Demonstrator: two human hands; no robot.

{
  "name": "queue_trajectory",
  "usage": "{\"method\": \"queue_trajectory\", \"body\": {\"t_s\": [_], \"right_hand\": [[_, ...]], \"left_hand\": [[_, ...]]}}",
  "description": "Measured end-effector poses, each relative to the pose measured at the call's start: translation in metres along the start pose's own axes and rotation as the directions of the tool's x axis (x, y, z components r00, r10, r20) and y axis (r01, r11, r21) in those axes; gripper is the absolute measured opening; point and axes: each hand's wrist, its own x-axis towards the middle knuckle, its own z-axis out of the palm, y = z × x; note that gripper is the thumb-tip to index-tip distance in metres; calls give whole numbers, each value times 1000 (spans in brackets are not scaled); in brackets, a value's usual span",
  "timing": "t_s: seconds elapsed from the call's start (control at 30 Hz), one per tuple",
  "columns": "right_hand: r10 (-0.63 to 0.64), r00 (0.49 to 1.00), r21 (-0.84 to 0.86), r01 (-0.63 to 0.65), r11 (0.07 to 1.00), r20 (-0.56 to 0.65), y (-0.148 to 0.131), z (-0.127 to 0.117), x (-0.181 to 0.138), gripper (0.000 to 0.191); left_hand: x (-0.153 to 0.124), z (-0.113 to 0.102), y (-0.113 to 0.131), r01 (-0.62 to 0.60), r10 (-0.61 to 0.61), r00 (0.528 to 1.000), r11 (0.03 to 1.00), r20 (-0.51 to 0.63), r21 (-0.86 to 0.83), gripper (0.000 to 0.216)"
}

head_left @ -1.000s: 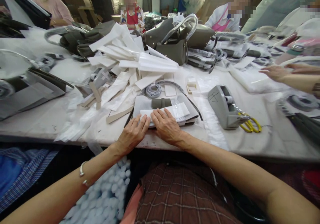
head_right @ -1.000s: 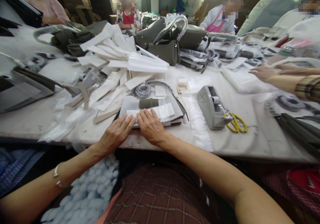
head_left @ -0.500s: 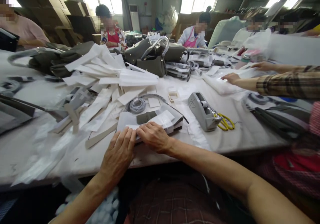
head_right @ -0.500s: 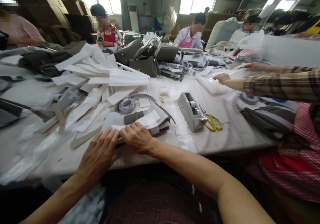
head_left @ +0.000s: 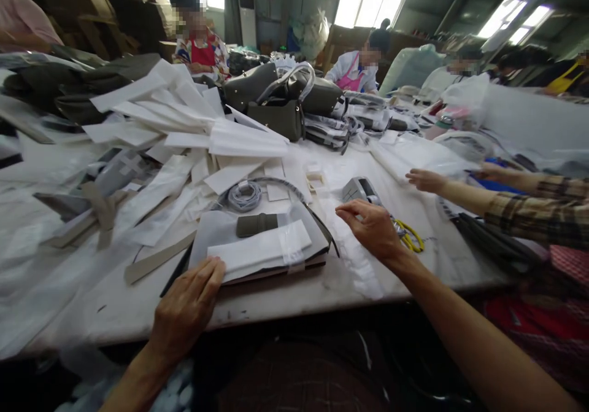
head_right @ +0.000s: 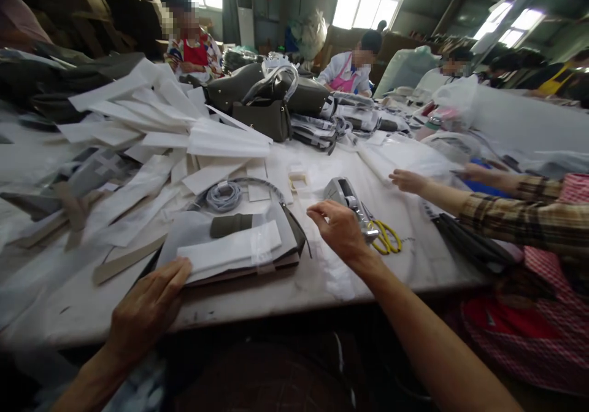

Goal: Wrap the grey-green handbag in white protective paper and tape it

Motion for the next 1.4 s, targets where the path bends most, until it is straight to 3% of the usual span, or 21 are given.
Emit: {"method": "queue_trajectory", "body": {"t_s": [0.1,0.17,0.23,0.37,0.47,0.63,0.7,0.77,0.83,0.9,0.93,0.97,1.0,1.07,1.1,1.13,1.17,1.23,1.3,1.37,1.4], "right_hand": [[202,947,-277,-130,952,250,31,11,-2,16],[282,903,-374,-152,915,323,43,27,-6,27],[312,890,-396,-169,902,332,51,40,-8,37],[356,876,-421,-203,884,326,56,47,-7,29],[360,882,-428,-211,879,305,53,40,-5,16],[336,915,-415,-223,882,223,48,17,-6,25],[323,933,-309,-263,914,158,45,3,-4,24],[318,935,-68,-310,948,161,36,-13,-1,25],[261,929,208,-318,925,263,15,-29,2,31],[115,903,406,-297,864,415,-19,-40,4,35],[26,866,470,-296,831,499,-39,-43,3,34],[-78,792,518,-318,794,606,-60,-44,0,34],[-202,672,557,-367,745,712,-81,-42,-5,34],[-453,348,569,-566,596,821,-122,-28,-20,41],[-552,185,508,-688,518,813,-139,-18,-28,47],[-632,55,427,-782,454,773,-154,-6,-37,55],[-697,-40,357,-836,416,716,-166,6,-43,62],[-766,-162,273,-872,406,621,-180,29,-45,70],[-744,-257,240,-839,488,616,-182,43,-27,67],[-626,-276,261,-733,628,729,-176,49,8,47],[-539,-195,305,-647,698,819,-171,51,30,34]], "left_hand": [[0,2,0,2,-2,1000,1000,-10,-13,33],[-1,4,1,3,-3,1000,1000,-12,-18,33],[-2,6,2,5,-6,1000,1000,-14,-19,34],[-2,6,3,17,-17,1000,1000,-20,-6,35],[-2,4,4,23,-23,999,1000,-24,-3,35],[-5,6,5,37,-38,999,999,-27,-32,37],[-8,7,5,48,-49,999,998,-22,-45,38],[-9,8,5,61,-63,998,997,-20,-50,38],[-10,8,6,73,-74,997,996,-17,-49,37],[-10,8,8,82,-82,996,995,-14,-54,36],[-10,7,8,86,-86,996,995,-12,-59,35],[-11,7,9,89,-90,996,994,-13,-64,33],[-11,8,9,94,-94,995,993,-12,-66,32],[-13,9,10,104,-105,994,992,-5,-68,31],[-14,11,10,117,-117,993,990,-1,-73,31],[-15,12,10,129,-130,992,988,-5,-81,31],[-16,13,11,142,-144,989,986,-14,-91,32],[-17,14,12,153,-158,987,982,-36,-110,33],[-17,14,12,147,-154,987,982,-50,-121,32],[-17,14,12,133,-142,988,982,-61,-134,31],[-18,14,12,127,-138,988,981,-73,-147,31]]}}
